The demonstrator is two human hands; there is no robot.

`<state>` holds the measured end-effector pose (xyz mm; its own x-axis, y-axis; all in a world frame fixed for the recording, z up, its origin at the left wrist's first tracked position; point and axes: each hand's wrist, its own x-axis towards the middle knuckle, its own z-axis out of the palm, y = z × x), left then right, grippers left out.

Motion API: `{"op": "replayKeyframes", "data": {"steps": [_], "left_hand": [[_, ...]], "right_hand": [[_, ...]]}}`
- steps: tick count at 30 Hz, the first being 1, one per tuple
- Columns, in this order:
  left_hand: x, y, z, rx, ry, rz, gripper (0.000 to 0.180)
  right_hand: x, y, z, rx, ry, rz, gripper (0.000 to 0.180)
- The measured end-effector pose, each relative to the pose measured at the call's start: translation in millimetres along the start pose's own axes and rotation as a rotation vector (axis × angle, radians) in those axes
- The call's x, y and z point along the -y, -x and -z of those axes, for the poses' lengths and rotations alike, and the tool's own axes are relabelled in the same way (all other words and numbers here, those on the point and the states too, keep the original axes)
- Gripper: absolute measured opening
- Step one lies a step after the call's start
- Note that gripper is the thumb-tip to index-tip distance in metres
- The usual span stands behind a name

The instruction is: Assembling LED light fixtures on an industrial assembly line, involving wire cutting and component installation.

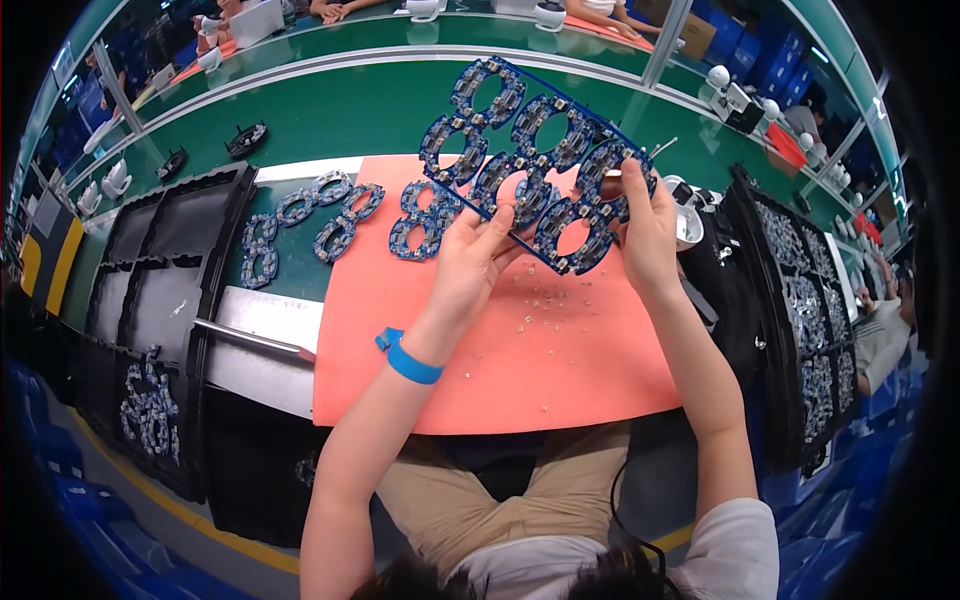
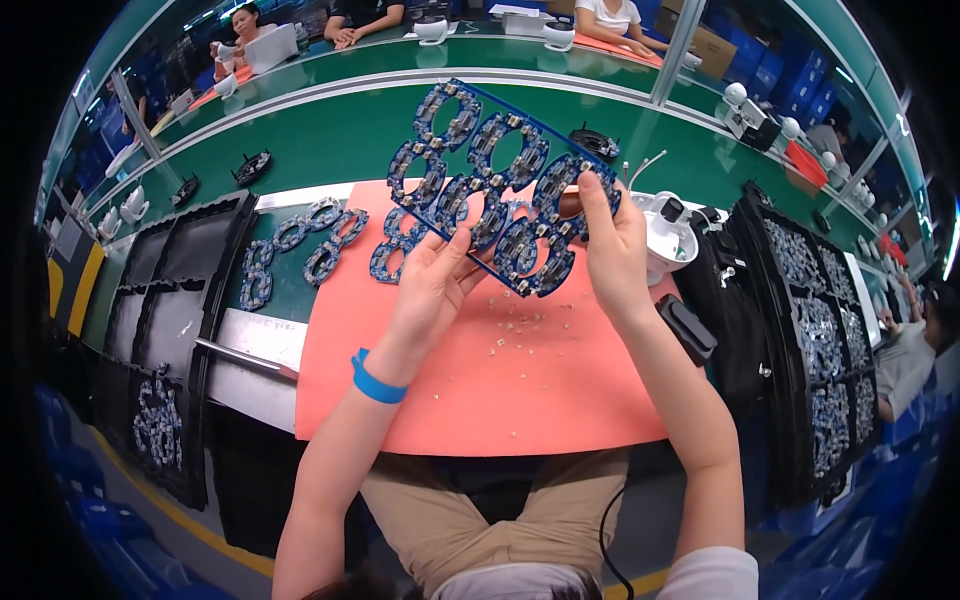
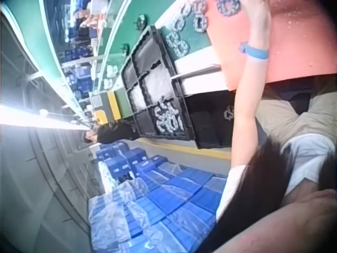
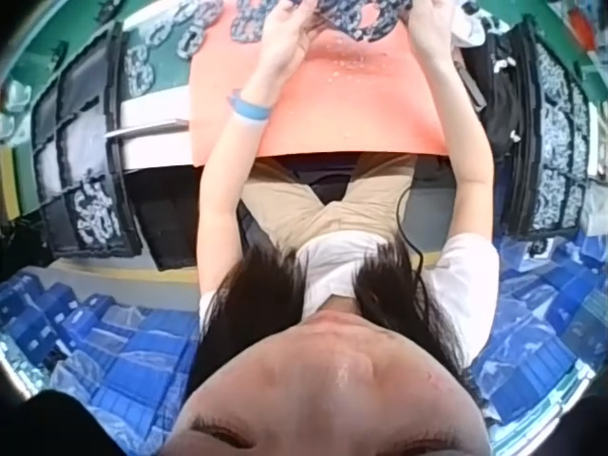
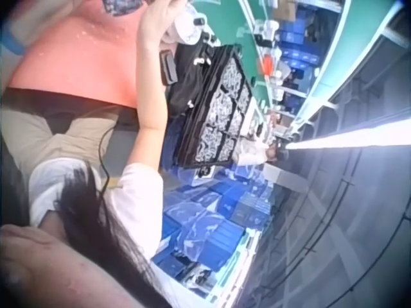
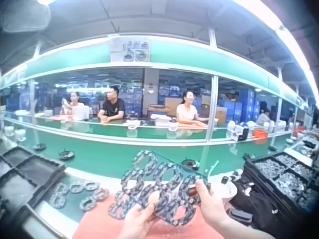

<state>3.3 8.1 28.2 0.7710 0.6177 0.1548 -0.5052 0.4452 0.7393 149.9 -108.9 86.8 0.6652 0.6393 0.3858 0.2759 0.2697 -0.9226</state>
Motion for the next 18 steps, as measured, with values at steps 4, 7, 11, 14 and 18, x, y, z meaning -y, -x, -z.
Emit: {"op": "replayKeyframes", "data": {"steps": [4, 7, 11, 14, 18], "left_hand": [[1, 4, -3, 0.063, -0.136, 0.1, 0.037], [6, 6, -7, 0.151, -0.234, 0.208, 0.041], [19, -2, 0, 0.144, -0.213, 0.14, 0.038], [20, 2, -3, 0.099, -0.241, 0.13, 0.032], [22, 1, 1, 0.105, -0.284, 0.138, 0.033]], "right_hand": [[-8, -6, -16, -0.028, 0.067, 0.281, 0.035], [-14, 1, -20, -0.029, 0.089, 0.339, 0.035], [-25, 8, -19, -0.006, 0.157, 0.44, 0.03], [-32, 9, -20, -0.015, 0.125, 0.464, 0.03], [-31, 9, -22, -0.027, 0.074, 0.482, 0.03]]}}
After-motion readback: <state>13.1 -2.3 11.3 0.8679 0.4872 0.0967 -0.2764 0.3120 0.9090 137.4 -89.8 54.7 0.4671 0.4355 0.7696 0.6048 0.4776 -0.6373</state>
